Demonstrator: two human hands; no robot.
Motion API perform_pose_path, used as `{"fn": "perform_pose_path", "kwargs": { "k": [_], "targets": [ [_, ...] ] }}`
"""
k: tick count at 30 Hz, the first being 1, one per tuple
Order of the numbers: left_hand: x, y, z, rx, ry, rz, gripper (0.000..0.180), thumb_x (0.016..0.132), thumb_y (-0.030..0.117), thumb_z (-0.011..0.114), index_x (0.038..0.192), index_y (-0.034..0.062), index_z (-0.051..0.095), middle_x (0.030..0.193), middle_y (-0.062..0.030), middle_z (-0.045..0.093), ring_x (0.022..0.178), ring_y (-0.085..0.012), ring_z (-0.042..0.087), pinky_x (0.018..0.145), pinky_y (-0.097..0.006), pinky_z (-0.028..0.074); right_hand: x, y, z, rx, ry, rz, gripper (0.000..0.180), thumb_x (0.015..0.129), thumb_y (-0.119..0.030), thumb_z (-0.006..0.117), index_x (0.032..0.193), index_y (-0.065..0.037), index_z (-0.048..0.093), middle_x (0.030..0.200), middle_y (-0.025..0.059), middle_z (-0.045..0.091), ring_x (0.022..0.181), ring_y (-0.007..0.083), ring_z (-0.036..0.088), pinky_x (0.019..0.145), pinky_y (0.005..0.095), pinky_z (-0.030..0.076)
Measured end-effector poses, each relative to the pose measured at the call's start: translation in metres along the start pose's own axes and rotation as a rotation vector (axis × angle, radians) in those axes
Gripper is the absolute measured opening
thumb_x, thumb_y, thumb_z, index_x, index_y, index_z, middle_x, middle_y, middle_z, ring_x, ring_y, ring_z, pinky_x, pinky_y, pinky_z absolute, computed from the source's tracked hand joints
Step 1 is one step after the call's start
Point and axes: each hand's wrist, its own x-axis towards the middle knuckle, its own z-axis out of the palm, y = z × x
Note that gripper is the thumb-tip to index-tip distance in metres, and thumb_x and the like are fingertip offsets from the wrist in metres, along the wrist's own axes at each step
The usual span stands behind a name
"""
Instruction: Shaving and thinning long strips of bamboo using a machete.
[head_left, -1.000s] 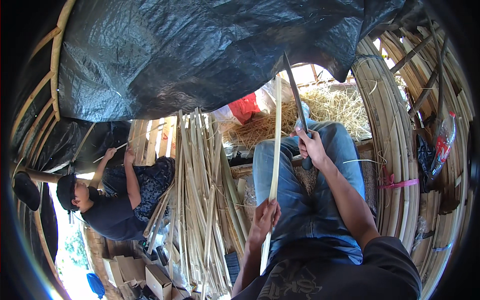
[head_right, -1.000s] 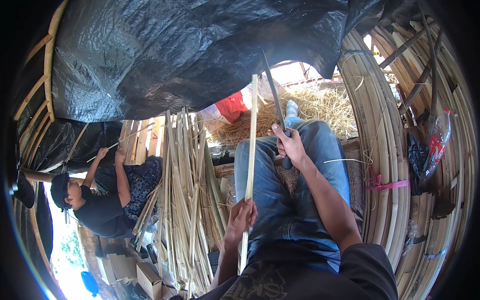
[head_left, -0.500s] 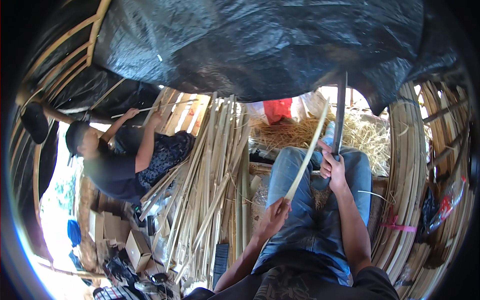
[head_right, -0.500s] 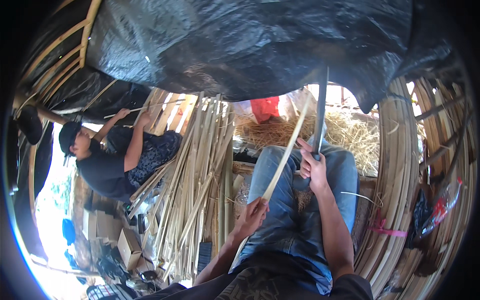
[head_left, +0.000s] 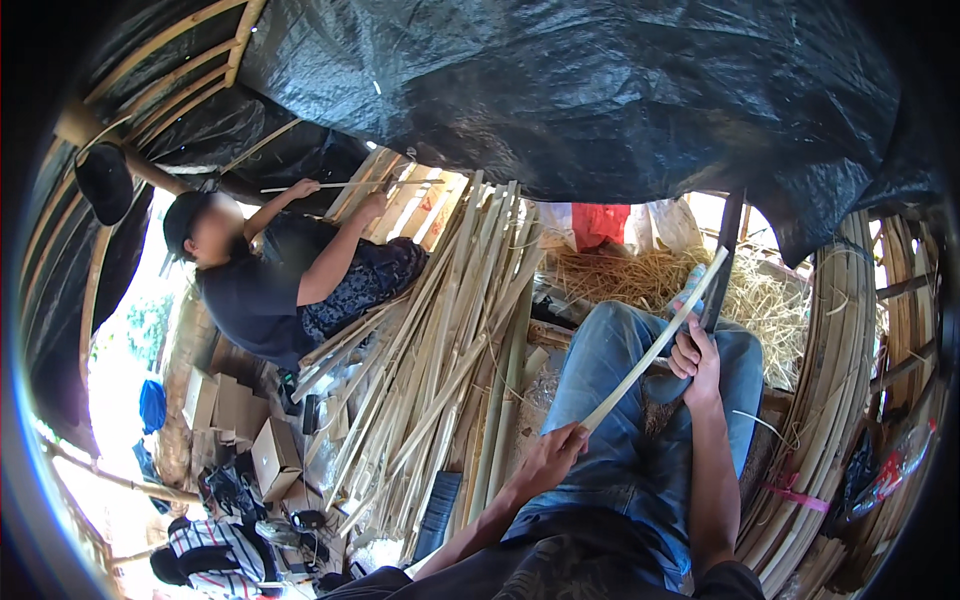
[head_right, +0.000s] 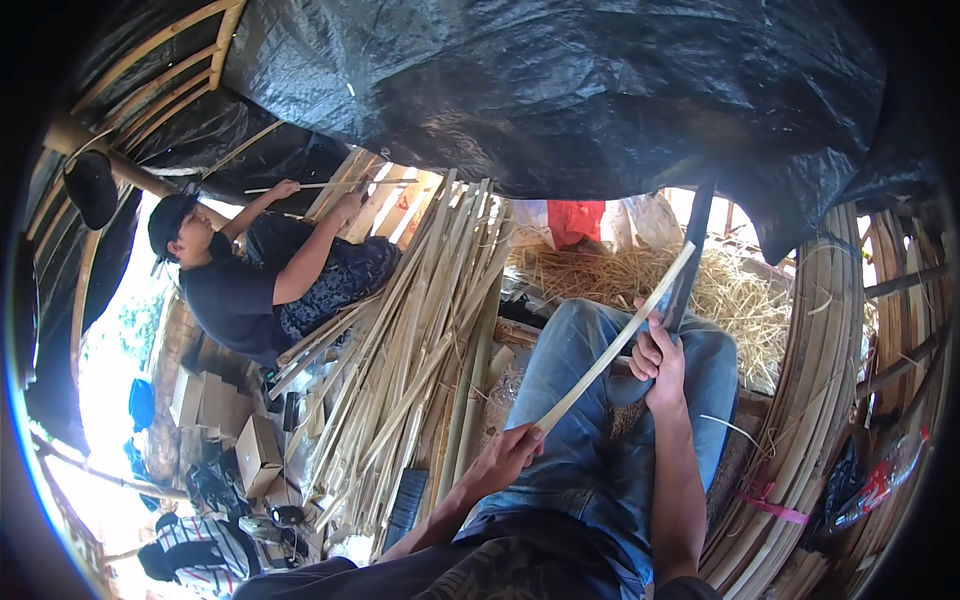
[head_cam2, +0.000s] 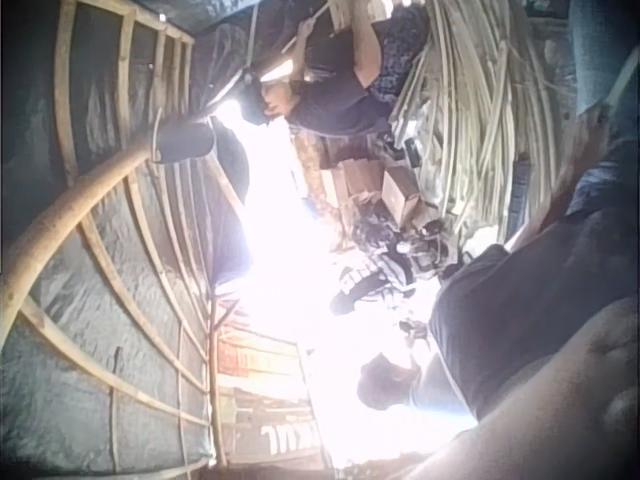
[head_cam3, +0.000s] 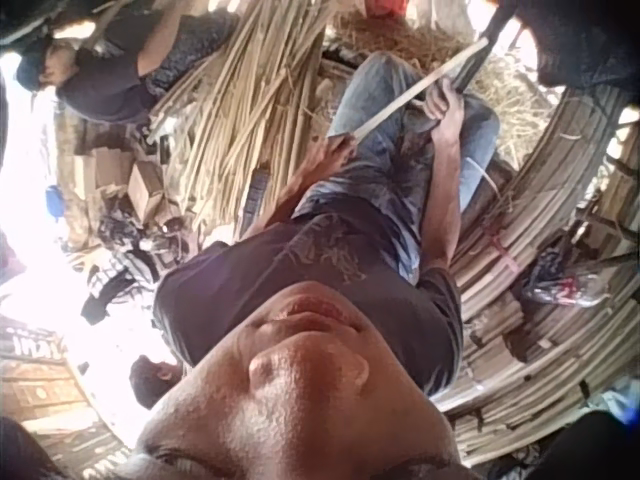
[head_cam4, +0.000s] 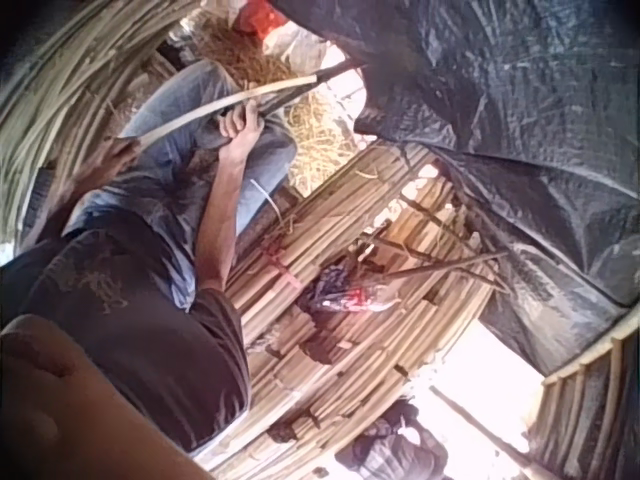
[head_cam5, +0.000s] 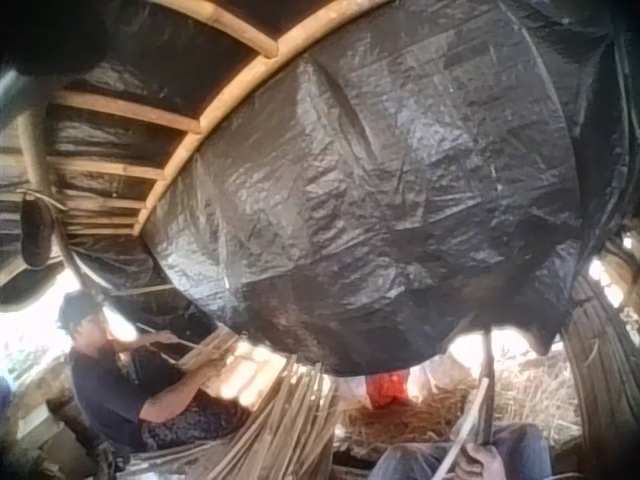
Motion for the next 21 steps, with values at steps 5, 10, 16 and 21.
{"fn": "perform_pose_path", "kwargs": {
  "k": [5, 10, 16, 21],
  "targets": [
    [0.003, -0.003, -0.007, 0.061, 0.002, -0.046, 0.038, 0.108, 0.033, 0.046, 0.088, 0.0033, 0.059, 0.063, -0.0046, 0.049, 0.059, -0.0164, 0.05, 0.059, -0.036, 0.04, -0.006, -0.002, 0.002, -0.021, -0.064, -0.027, 0.046, 0.104, -0.028, 0.055, 0.143, -0.003, 0.051, 0.056, -0.0099, 0.03, 0.04, 0.0015, 0.03, 0.038, 0.0208, 0.027],
    [0.002, 0.0, -0.008, 0.209, 0.081, -0.038, 0.032, 0.106, 0.032, 0.048, 0.097, 0.0046, 0.063, 0.072, -0.0157, 0.06, 0.067, -0.0344, 0.062, 0.065, -0.044, 0.045, -0.007, 0.0, 0.001, -0.016, -0.083, -0.045, 0.049, 0.106, -0.029, 0.05, 0.147, -0.004, 0.045, 0.057, -0.0099, 0.029, 0.041, 0.0012, 0.029, 0.038, 0.0202, 0.027],
    [-0.002, -0.006, -0.011, 0.321, 0.225, 0.062, 0.028, 0.104, 0.028, 0.052, 0.097, 0.0024, 0.062, 0.071, -0.0186, 0.06, 0.065, -0.0376, 0.061, 0.06, -0.046, 0.043, -0.011, 0.002, 0.007, 0.036, -0.184, -0.029, 0.054, 0.108, -0.033, 0.046, 0.152, -0.005, 0.038, 0.057, -0.0108, 0.029, 0.042, 0.0004, 0.028, 0.038, 0.0194, 0.027],
    [0.001, -0.002, -0.028, 0.524, 0.422, 0.159, 0.018, 0.1, 0.025, 0.059, 0.1, 0.0085, 0.066, 0.068, -0.0202, 0.065, 0.066, -0.0448, 0.064, 0.06, -0.055, 0.048, -0.005, 0.012, 0.01, 0.194, -0.21, 0.068, 0.054, 0.107, -0.031, 0.049, 0.154, -0.008, 0.036, 0.059, -0.0104, 0.028, 0.044, 0.0006, 0.028, 0.04, 0.0182, 0.029]
  ]
}}
